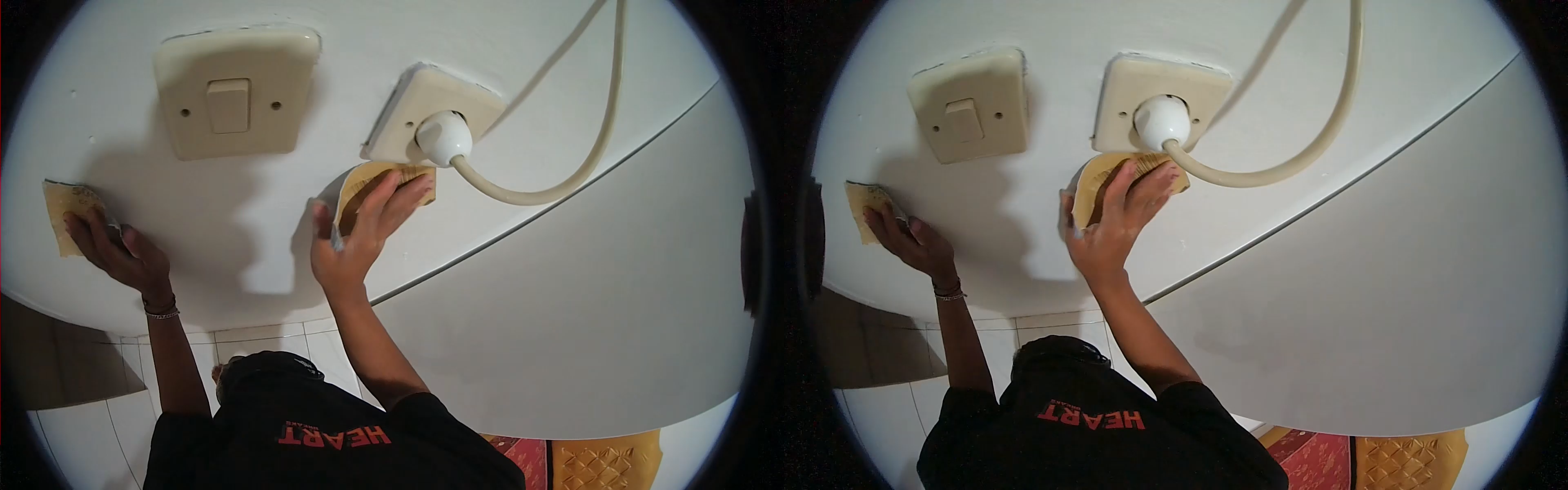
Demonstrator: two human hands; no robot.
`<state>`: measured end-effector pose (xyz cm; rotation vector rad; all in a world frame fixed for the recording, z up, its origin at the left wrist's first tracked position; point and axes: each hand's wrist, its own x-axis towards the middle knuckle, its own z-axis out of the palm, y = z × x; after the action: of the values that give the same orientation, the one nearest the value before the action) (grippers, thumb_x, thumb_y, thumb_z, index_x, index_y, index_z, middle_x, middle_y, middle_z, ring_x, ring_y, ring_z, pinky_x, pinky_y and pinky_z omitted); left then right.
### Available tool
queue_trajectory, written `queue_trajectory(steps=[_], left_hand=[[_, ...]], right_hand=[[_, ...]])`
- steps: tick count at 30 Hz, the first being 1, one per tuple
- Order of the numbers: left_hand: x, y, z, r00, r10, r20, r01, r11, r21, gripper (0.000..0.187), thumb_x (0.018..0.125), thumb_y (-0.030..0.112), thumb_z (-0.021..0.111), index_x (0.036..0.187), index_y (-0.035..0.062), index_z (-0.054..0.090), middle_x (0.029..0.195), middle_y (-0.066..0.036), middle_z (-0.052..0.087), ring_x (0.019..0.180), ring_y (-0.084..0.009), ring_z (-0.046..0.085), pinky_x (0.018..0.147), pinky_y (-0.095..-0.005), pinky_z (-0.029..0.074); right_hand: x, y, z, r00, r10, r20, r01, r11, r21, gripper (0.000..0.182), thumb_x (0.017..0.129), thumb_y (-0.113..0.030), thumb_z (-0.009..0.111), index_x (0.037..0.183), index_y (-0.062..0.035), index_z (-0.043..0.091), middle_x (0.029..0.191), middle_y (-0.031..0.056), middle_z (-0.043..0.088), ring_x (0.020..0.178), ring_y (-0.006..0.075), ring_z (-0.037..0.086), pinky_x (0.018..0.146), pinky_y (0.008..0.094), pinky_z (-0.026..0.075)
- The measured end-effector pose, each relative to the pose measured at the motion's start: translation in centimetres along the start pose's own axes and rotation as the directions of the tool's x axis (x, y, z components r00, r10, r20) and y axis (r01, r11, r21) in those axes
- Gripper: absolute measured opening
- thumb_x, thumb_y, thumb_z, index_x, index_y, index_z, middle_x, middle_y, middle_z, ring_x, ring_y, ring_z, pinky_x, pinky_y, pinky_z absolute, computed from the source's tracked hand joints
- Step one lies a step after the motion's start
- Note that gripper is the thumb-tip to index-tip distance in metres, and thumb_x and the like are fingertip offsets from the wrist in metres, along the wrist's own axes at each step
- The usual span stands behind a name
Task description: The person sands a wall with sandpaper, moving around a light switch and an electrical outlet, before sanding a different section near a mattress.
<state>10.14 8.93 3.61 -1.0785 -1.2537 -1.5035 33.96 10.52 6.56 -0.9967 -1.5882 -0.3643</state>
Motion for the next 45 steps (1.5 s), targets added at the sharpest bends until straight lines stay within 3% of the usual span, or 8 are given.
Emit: queue_trajectory(steps=[13, 16, 23, 27, 31, 37, 42, 45], left_hand=[[-0.8, 0.1, 0.5, 0.986, -0.078, 0.15, 0.088, 0.994, -0.065, 0.053, 0.091, 0.037, 0.039, 0.129, 0.0002, 0.035, 0.139, -0.022, 0.021, 0.13, -0.0359, 0.018, 0.104, -0.0465, 0.018], [1.6, 3.3, 0.9, 0.989, -0.063, 0.131, 0.072, 0.995, -0.072, 0.06, 0.089, 0.043, 0.041, 0.131, 0.0017, 0.031, 0.14, -0.021, 0.017, 0.131, -0.0364, 0.014, 0.104, -0.0479, 0.015], [1.4, 6.0, 2.3, 0.993, -0.036, 0.111, 0.034, 0.999, 0.023, 0.071, 0.085, 0.054, 0.04, 0.133, 0.0026, 0.029, 0.141, -0.022, 0.015, 0.131, -0.0379, 0.012, 0.103, -0.0517, 0.013], [0.7, 7.0, 3.4, 0.993, -0.033, 0.117, 0.026, 0.998, 0.057, 0.067, 0.088, 0.052, 0.034, 0.133, 0.0028, 0.028, 0.14, -0.023, 0.016, 0.13, -0.0378, 0.014, 0.102, -0.0526, 0.014], [1.0, 7.6, 4.5, 0.986, -0.139, 0.092, 0.15, 0.981, -0.12, 0.061, 0.092, 0.041, 0.033, 0.133, -0.0021, 0.023, 0.141, -0.023, 0.012, 0.13, -0.038, 0.014, 0.104, -0.0489, 0.013], [0.6, 6.1, 4.2, 0.976, -0.183, 0.119, 0.202, 0.964, -0.172, 0.059, 0.093, 0.034, 0.034, 0.134, -0.0055, 0.019, 0.142, -0.022, 0.007, 0.131, -0.0377, 0.011, 0.105, -0.0449, 0.011], [-2.2, 1.6, 1.0, 0.974, -0.162, 0.155, 0.178, 0.979, -0.095, 0.05, 0.093, 0.035, 0.033, 0.133, 0.0043, 0.033, 0.143, -0.023, 0.007, 0.132, -0.0381, 0.008, 0.103, -0.0485, 0.008], [-2.6, 1.3, 2.3, 0.979, -0.177, 0.105, 0.174, 0.984, 0.032, 0.052, 0.093, 0.035, 0.033, 0.133, 0.0014, 0.031, 0.143, -0.022, 0.007, 0.133, -0.0362, 0.007, 0.104, -0.0468, 0.006]], right_hand=[[-0.7, 4.9, -1.3, 0.878, 0.454, -0.151, -0.437, 0.889, 0.135, 0.049, 0.089, -0.003, 0.037, 0.134, 0.0058, 0.018, 0.144, 0.0207, 0.006, 0.134, 0.0283, 0.007, 0.105, 0.0342, 0.012], [0.3, 1.6, -2.9, 0.974, 0.226, 0.002, -0.226, 0.973, -0.044, 0.057, 0.076, 0.007, 0.046, 0.129, 0.0087, 0.027, 0.138, 0.0297, 0.016, 0.129, 0.0437, 0.015, 0.104, 0.0473, 0.016], [1.9, 4.2, -4.0, 0.86, 0.494, -0.129, -0.484, 0.869, 0.103, 0.053, 0.083, 0.005, 0.038, 0.134, 0.003, 0.023, 0.141, 0.0263, 0.011, 0.131, 0.039, 0.011, 0.105, 0.0404, 0.015], [-0.3, 1.8, -2.9, 0.973, 0.205, 0.106, -0.209, 0.978, 0.025, 0.058, 0.074, 0.01, 0.045, 0.129, 0.0104, 0.027, 0.139, 0.0289, 0.014, 0.131, 0.0397, 0.012, 0.105, 0.0412, 0.014], [1.3, 4.8, -3.8, 0.813, 0.572, -0.106, -0.512, 0.791, 0.336, 0.05, 0.087, 0.004, 0.036, 0.134, 0.0047, 0.02, 0.142, 0.0227, 0.011, 0.133, 0.0314, 0.01, 0.105, 0.0367, 0.014], [-2.7, 1.9, 0.1, 0.969, 0.147, 0.197, -0.173, 0.978, 0.12, 0.059, 0.073, 0.011, 0.042, 0.13, 0.0067, 0.03, 0.138, 0.0311, 0.015, 0.13, 0.0429, 0.01, 0.105, 0.0455, 0.009], [-4.5, 5.6, -0.4, 0.809, 0.587, -0.033, -0.557, 0.784, 0.272, 0.049, 0.094, -0.019, 0.036, 0.135, 0.0022, 0.021, 0.143, 0.0169, 0.014, 0.134, 0.0248, 0.01, 0.107, 0.033, 0.008], [-4.5, 8.9, -0.5, 0.85, 0.498, -0.171, -0.433, 0.846, 0.312, 0.05, 0.094, -0.017, 0.034, 0.135, 0.0049, 0.015, 0.144, 0.0151, 0.014, 0.132, 0.0235, 0.017, 0.106, 0.0314, 0.013]])
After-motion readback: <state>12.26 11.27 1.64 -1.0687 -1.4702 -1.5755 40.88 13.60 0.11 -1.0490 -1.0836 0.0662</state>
